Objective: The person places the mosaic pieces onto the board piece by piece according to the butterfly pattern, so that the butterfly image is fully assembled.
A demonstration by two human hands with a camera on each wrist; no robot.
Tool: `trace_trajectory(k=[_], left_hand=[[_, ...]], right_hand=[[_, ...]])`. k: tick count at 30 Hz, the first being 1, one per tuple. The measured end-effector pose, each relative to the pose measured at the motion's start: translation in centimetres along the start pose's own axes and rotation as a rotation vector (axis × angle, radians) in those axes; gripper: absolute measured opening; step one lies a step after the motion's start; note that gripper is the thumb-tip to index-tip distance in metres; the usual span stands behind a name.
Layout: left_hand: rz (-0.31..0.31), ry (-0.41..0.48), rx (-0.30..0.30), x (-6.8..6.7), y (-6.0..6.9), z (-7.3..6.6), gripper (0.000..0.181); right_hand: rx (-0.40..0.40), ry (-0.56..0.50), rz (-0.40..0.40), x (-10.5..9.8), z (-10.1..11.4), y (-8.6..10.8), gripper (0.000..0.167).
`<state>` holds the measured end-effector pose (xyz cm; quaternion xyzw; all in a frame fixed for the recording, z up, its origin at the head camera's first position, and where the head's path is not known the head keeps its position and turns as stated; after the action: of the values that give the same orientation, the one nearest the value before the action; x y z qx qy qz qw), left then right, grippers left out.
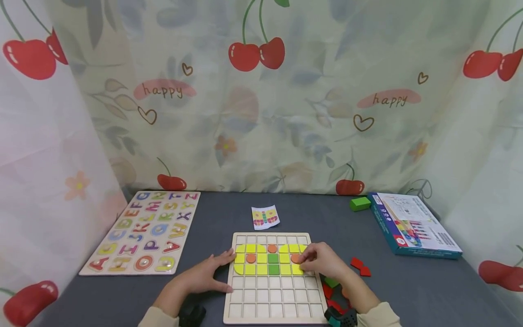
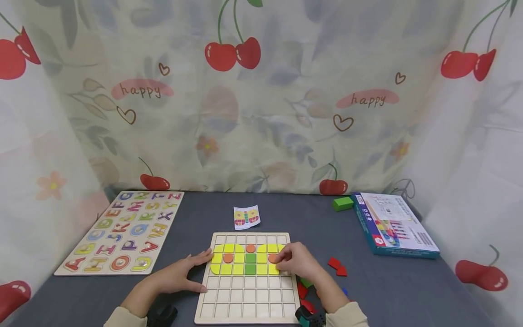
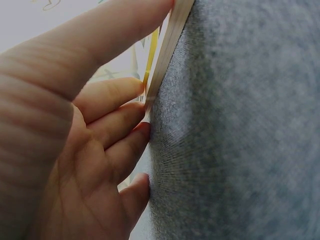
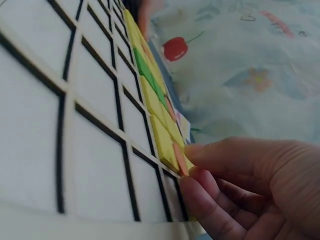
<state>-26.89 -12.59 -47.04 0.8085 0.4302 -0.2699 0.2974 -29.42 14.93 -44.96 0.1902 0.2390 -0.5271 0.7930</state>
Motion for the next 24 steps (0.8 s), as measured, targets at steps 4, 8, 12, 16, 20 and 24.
trace_trajectory(k=[4, 8, 12, 16, 20, 24], left_hand=[[0.004, 0.002, 0.003, 0.1, 0.0, 0.0, 0.091], [0.004, -0.003, 0.007, 0.0, 0.0, -0.1, 0.091], [0.005, -0.002, -0.001, 0.0, 0.0, -0.1, 0.091], [0.002, 0.007, 0.012, 0.0, 0.0, -0.2, 0.090], [0.003, 0.015, 0.031, 0.0, 0.0, -0.3, 0.090], [0.007, 0.015, 0.031, 0.0, 0.1, -0.4, 0.089]], right_hand=[[-0.001, -0.026, 0.007, -1.0, -0.3, 0.4, 0.016], [0.030, -0.062, -0.005, -2.2, -1.0, 1.1, 0.022], [0.090, -0.091, -0.011, -3.3, -2.2, 2.2, 0.027], [0.139, -0.103, -0.002, -4.3, -3.1, 3.7, 0.031], [0.165, -0.097, 0.018, -5.1, -3.7, 5.4, 0.034], [0.158, -0.106, 0.061, -5.7, -4.3, 6.8, 0.035]])
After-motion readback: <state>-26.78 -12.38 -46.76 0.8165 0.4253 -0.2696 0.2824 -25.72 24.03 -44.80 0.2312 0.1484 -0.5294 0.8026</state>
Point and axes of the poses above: each hand's wrist, its own y-axis away from the middle knuckle, its own x-axis out of the palm, z = x × y, the point moved 8 cm from there along -y, towards the middle knuckle, and after that the axes turned 2 degrees about -z, right-handed, at the moved point
